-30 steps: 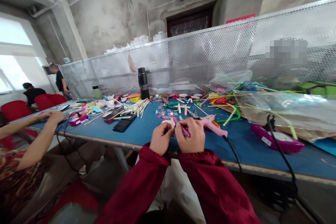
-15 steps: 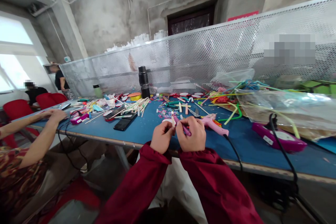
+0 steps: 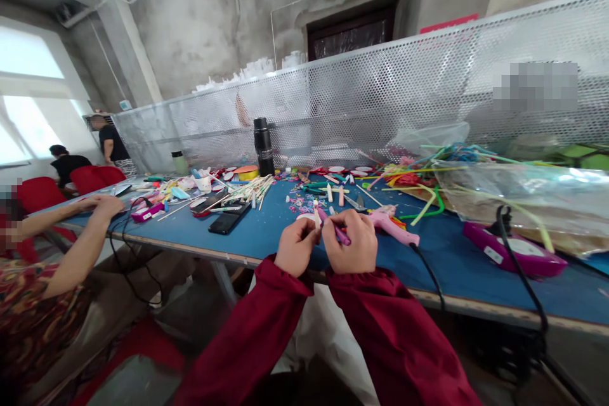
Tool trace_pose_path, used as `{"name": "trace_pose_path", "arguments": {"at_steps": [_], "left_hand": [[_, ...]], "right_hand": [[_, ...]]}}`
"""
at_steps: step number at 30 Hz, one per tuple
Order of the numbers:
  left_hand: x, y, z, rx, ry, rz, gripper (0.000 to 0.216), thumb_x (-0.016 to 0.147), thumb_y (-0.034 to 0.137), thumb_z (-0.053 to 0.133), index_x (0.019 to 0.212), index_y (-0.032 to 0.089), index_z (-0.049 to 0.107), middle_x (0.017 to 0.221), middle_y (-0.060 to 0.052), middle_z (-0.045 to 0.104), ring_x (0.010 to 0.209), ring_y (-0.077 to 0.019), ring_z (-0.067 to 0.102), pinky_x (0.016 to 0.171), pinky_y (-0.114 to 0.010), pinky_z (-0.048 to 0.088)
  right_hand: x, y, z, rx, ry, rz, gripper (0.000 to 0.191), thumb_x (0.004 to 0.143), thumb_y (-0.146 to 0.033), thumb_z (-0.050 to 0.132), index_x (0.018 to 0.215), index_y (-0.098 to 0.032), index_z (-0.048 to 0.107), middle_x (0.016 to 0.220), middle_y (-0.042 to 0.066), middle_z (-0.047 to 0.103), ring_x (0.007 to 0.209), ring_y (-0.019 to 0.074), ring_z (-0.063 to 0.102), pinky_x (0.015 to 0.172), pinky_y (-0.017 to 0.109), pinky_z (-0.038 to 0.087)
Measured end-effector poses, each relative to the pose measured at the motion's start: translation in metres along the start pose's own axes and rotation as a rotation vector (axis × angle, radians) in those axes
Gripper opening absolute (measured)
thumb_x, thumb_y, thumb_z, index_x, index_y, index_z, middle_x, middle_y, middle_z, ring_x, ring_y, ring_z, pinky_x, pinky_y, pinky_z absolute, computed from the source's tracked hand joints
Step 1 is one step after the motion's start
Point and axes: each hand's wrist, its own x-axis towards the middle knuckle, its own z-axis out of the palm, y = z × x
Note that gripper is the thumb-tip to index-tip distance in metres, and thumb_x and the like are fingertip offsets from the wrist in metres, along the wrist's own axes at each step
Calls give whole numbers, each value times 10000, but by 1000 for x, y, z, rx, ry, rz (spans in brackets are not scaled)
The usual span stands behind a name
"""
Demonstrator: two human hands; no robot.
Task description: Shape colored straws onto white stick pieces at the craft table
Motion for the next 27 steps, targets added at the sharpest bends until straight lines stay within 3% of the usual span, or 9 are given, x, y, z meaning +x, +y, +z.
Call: {"name": "trace_pose_path", "arguments": {"at_steps": [27], "left_hand": [[2,-4,1,27,4,4,231,977,219,627,755,194,571,699,37,591,687,-130,523,696,-258,385]], "right_hand": [[2,1,1,-2,-7,-3,129,906,-300,665,795,-262,612,757,13,698,751,225,633,756,374,470]]}}
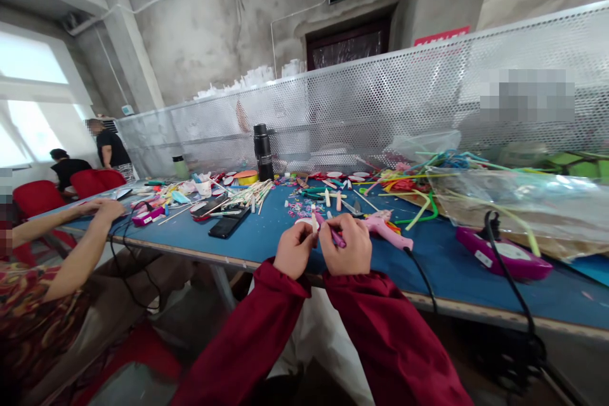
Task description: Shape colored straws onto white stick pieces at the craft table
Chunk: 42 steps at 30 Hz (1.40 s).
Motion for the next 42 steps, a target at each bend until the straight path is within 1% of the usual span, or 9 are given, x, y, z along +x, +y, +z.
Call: {"name": "trace_pose_path", "arguments": {"at_steps": [5,13,19,23,28,31,36,42], "left_hand": [[0,-1,1,-22,9,-2,224,976,216,628,760,193,575,696,37,590,677,-129,524,686,-258,385],[1,2,1,22,13,-29,217,955,202,645,754,193,565,698,37,576,687,-129,506,690,-254,379],[0,1,1,4,6,-5,207,965,208,624,769,195,558,705,36,591,679,-128,517,690,-254,386],[0,0,1,33,13,4,212,965,229,639,769,194,565,700,36,566,688,-133,502,698,-260,386],[1,0,-1,29,13,9,220,962,215,647,760,192,562,705,36,573,692,-130,503,701,-261,377],[1,1,-1,15,2,0,219,968,211,642,762,191,572,713,34,594,698,-129,524,704,-258,385],[1,2,-1,-17,-3,-20,207,957,197,651,765,192,572,710,37,579,697,-128,513,692,-250,390],[1,-1,-1,-3,-17,0,211,967,214,642,770,193,572,714,34,599,696,-128,531,700,-247,408]], "right_hand": [[0,0,1,17,-14,20,130,915,-324,651,808,-259,616,780,17,710,754,222,635,777,374,480],[0,1,2,29,-9,17,123,908,-311,652,803,-261,614,778,13,705,749,221,639,771,372,480],[-1,4,3,24,-20,11,138,917,-312,649,796,-258,610,775,12,703,739,217,637,764,370,479],[-1,4,4,34,-33,15,138,915,-323,654,800,-257,614,778,13,706,743,218,638,764,371,481],[0,2,4,39,-20,43,131,919,-328,660,817,-255,622,784,17,700,770,226,642,768,375,480],[-1,1,3,51,-23,32,132,921,-321,658,814,-253,619,790,22,698,766,223,639,769,378,479],[-2,-4,3,55,36,57,146,923,-310,652,798,-254,601,785,30,690,772,225,631,766,385,473],[-1,-9,2,58,35,44,137,918,-306,649,800,-255,601,769,14,679,759,219,623,761,379,469]]}}
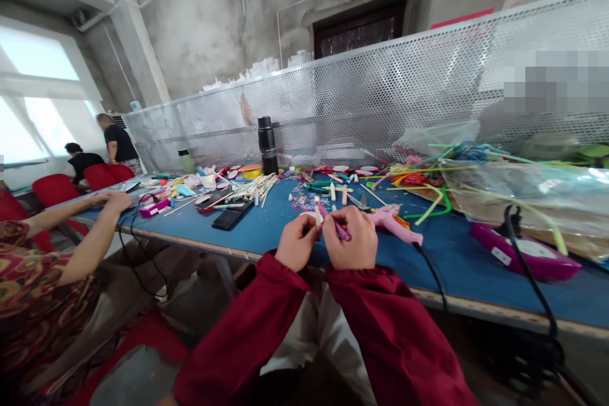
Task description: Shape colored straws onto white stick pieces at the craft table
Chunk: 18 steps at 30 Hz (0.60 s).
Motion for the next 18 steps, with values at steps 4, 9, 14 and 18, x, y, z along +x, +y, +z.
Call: {"name": "trace_pose_path", "arguments": {"at_steps": [4,9,14,18], "left_hand": [[0,-1,0,17,-6,21,202,982,245,638,793,193,590,738,28,626,711,-129,555,717,-248,425],[-1,3,-2,36,-5,8,230,986,255,638,771,192,586,722,27,610,694,-130,537,686,-249,404],[-2,3,-2,16,-4,-4,196,983,243,639,799,196,592,738,29,624,713,-132,555,716,-248,432],[-2,2,-1,-2,-2,10,198,983,245,644,799,194,592,726,32,613,705,-131,544,710,-247,425]], "right_hand": [[0,1,0,4,29,0,133,915,-308,656,805,-250,608,778,19,682,761,218,620,763,373,470],[0,3,-1,-3,-20,-9,133,918,-321,659,814,-249,617,790,28,696,767,224,627,754,377,467],[0,-3,-3,14,-15,43,135,919,-328,654,815,-252,610,799,29,699,760,221,628,749,376,473],[0,-5,-4,2,-9,48,136,914,-329,654,811,-253,607,788,26,692,754,219,621,746,371,468]]}}
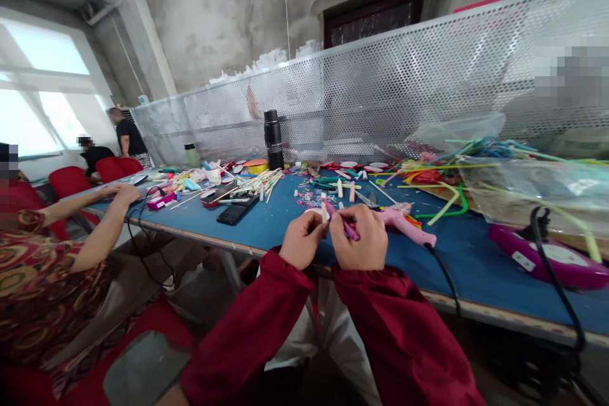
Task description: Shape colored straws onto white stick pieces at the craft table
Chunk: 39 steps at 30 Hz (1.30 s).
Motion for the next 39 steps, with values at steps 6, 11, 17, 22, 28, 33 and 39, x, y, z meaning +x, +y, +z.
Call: {"name": "trace_pose_path", "arguments": {"at_steps": [6,11,17,22,28,33,39], "left_hand": [[-1,2,0,18,-1,-5,210,988,241,636,791,190,582,729,31,616,703,-124,548,700,-241,407],[0,1,-1,16,1,8,220,990,248,639,785,191,584,721,32,609,703,-130,545,706,-250,416],[-1,3,-1,13,-1,35,235,990,246,633,769,194,574,715,28,604,696,-133,536,691,-259,401],[-1,3,-2,43,-12,21,246,1008,280,616,781,195,576,726,22,617,704,-135,545,692,-255,410],[0,0,-1,23,0,36,249,1002,299,625,781,191,587,706,26,608,680,-129,536,673,-254,397],[0,-3,1,-5,0,11,220,999,311,622,814,192,610,710,23,627,656,-124,540,650,-247,407],[-1,-1,1,-38,4,-5,196,988,293,635,821,194,608,723,16,662,661,-127,565,662,-244,431]], "right_hand": [[0,1,0,8,-1,4,128,916,-326,654,819,-253,613,786,20,693,768,224,628,762,378,470],[-1,0,0,4,12,17,129,900,-329,665,808,-249,622,779,25,695,742,219,617,747,377,473],[-1,3,1,13,17,5,130,907,-324,653,805,-251,620,765,26,687,715,216,618,718,375,469],[-1,7,2,13,18,-22,146,911,-326,653,794,-249,609,743,20,670,693,209,610,692,371,454],[0,3,1,8,15,-20,142,910,-328,651,799,-252,607,752,19,675,725,218,625,727,381,473],[1,2,-1,14,-3,-28,137,910,-313,649,797,-250,604,755,22,677,726,218,625,737,385,476],[-1,0,-1,20,32,-12,141,919,-329,649,802,-254,623,767,30,692,750,229,639,755,397,494]]}}
